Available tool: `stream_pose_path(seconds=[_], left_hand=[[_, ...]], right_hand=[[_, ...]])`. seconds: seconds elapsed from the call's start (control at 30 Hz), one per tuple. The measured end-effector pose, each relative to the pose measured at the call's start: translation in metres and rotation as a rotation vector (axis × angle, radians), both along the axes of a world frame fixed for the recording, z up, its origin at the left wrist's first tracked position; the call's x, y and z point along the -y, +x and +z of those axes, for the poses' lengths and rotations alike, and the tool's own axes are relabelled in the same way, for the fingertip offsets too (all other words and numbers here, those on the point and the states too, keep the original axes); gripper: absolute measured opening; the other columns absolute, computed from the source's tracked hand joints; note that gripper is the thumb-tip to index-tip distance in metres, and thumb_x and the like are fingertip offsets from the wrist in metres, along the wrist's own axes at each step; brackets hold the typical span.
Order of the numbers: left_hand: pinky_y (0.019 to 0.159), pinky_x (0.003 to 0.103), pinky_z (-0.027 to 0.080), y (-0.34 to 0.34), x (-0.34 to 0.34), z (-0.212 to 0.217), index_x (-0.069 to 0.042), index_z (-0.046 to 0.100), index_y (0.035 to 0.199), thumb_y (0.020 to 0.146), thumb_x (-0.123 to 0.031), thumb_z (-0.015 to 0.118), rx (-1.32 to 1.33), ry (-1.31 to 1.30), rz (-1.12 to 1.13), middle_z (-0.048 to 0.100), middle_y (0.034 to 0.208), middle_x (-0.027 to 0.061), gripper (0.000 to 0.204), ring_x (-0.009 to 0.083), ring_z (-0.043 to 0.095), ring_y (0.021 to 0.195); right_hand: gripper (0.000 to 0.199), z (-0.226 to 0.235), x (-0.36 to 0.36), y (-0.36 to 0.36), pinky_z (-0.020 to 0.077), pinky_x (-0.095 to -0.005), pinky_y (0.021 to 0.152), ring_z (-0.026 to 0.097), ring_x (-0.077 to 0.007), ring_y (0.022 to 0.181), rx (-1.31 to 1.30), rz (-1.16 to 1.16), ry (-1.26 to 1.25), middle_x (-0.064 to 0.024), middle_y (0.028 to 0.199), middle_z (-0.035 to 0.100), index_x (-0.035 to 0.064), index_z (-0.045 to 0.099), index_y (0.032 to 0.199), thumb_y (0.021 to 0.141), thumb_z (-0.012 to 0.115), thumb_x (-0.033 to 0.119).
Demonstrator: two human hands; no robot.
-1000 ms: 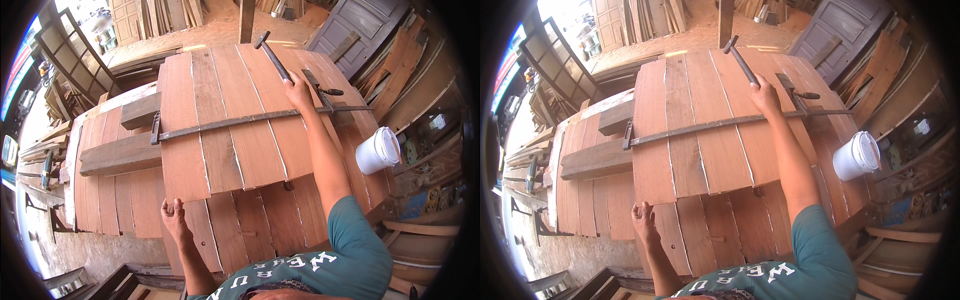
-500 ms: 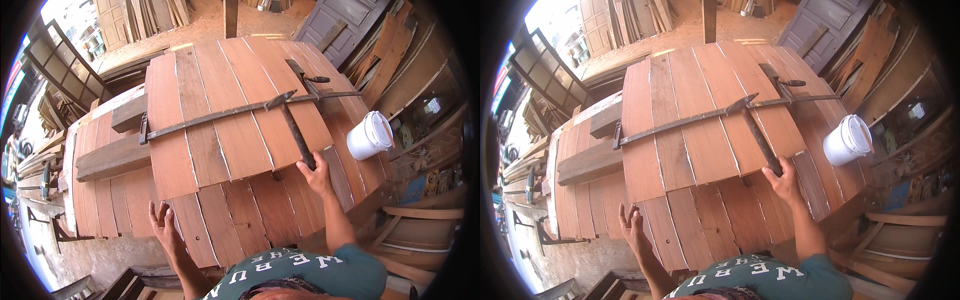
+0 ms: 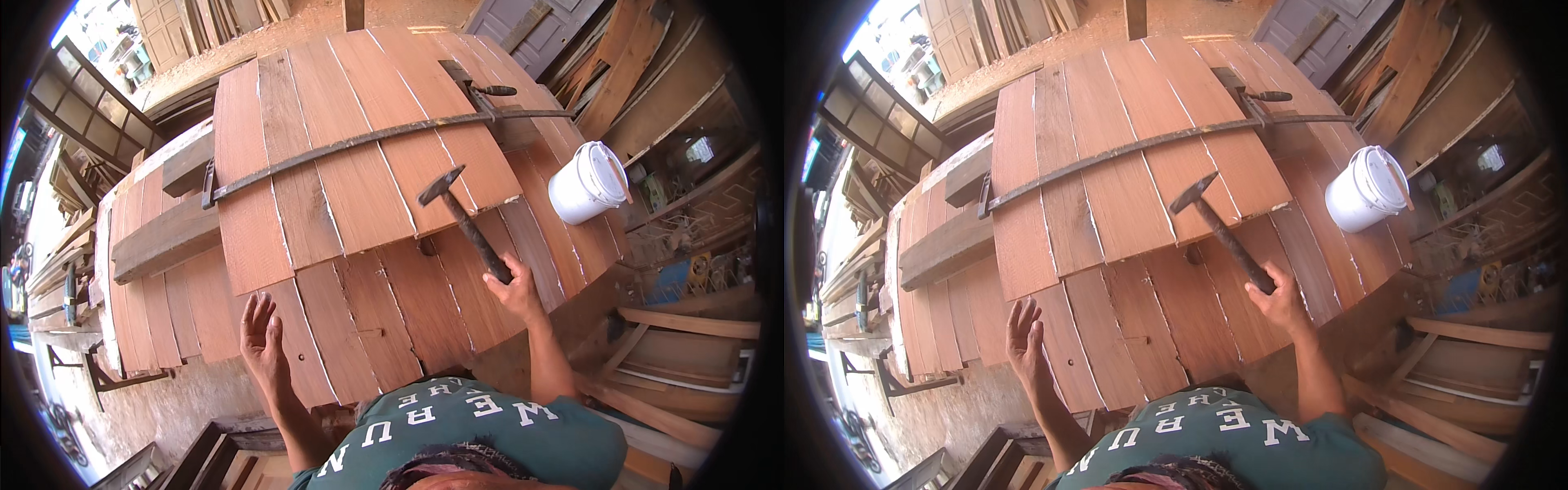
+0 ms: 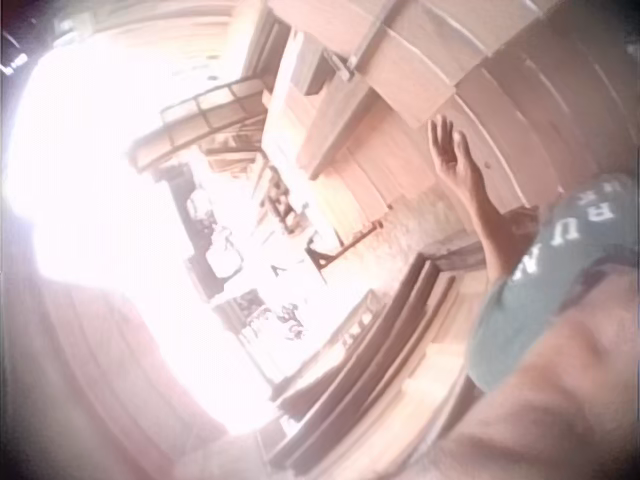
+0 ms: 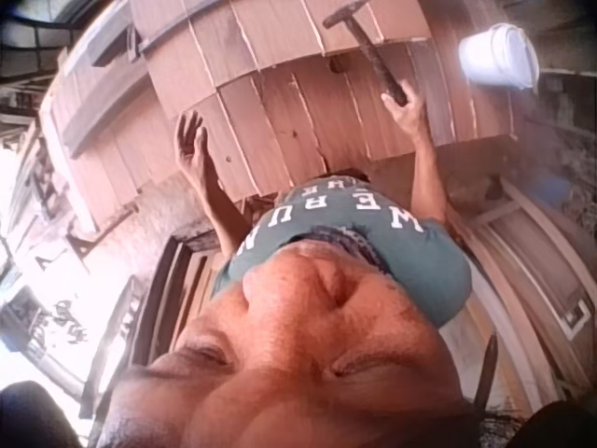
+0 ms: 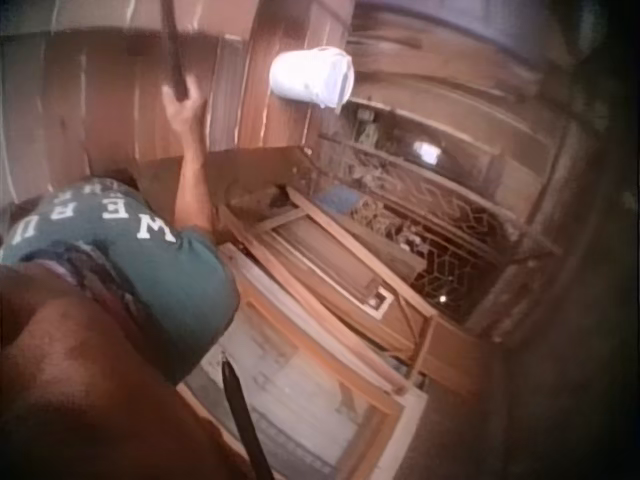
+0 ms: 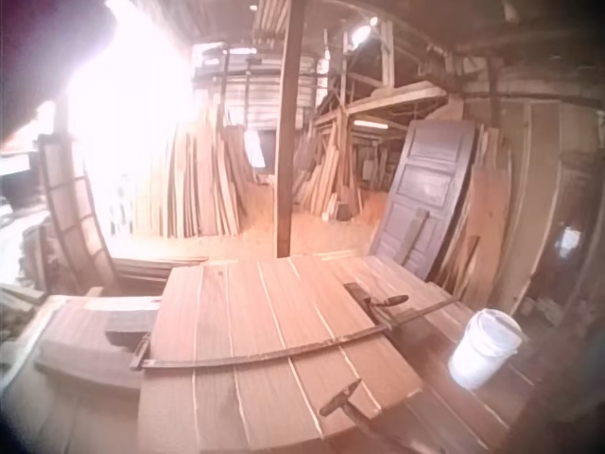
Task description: The person uses a hammer to tap wooden planks together on a workbench. They adjust the position of the planks and use a metal bar to align them while hammering. The person also briefly touches their arm during the process.
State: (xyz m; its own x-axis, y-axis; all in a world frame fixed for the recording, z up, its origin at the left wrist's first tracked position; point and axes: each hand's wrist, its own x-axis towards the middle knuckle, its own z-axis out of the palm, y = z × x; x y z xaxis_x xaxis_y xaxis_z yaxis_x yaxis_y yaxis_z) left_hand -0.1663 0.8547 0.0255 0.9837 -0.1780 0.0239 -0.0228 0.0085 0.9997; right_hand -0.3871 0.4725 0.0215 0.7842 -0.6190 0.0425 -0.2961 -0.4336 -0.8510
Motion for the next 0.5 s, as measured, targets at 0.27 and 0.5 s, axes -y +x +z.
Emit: stream_pose_path(seconds=[0.27,0.5], left_hand=[[0.11,0.041,0.046,-0.011,0.03,-0.01,0.001,0.049,0.144,0.097,-0.012,0.068,-0.294,-0.08,-0.116,0.065,0.133,0.0175,0.052,0.0271,0.061,0.126],[0.111,0.043,0.047,-0.029,0.172,-0.053,-0.003,0.031,0.148,0.089,-0.011,0.077,-0.821,-0.56,-0.201,0.061,0.131,0.0209,0.075,0.0301,0.062,0.123]], right_hand=[[0.017,0.007,-0.022,-0.055,0.042,-0.0318,0.057,0.048,-0.0099,0.061,-0.337,0.202,0.162,-0.0011,0.063,0.051,0.0014,0.065,0.094,0.086,0.073,0.014],[0.018,-0.014,-0.011,-0.076,0.0408,-0.0292,0.059,0.045,-0.0079,0.066,-0.15,0.062,0.138,0.0035,0.07,0.048,0.0022,0.064,0.091,0.086,0.077,0.014]])
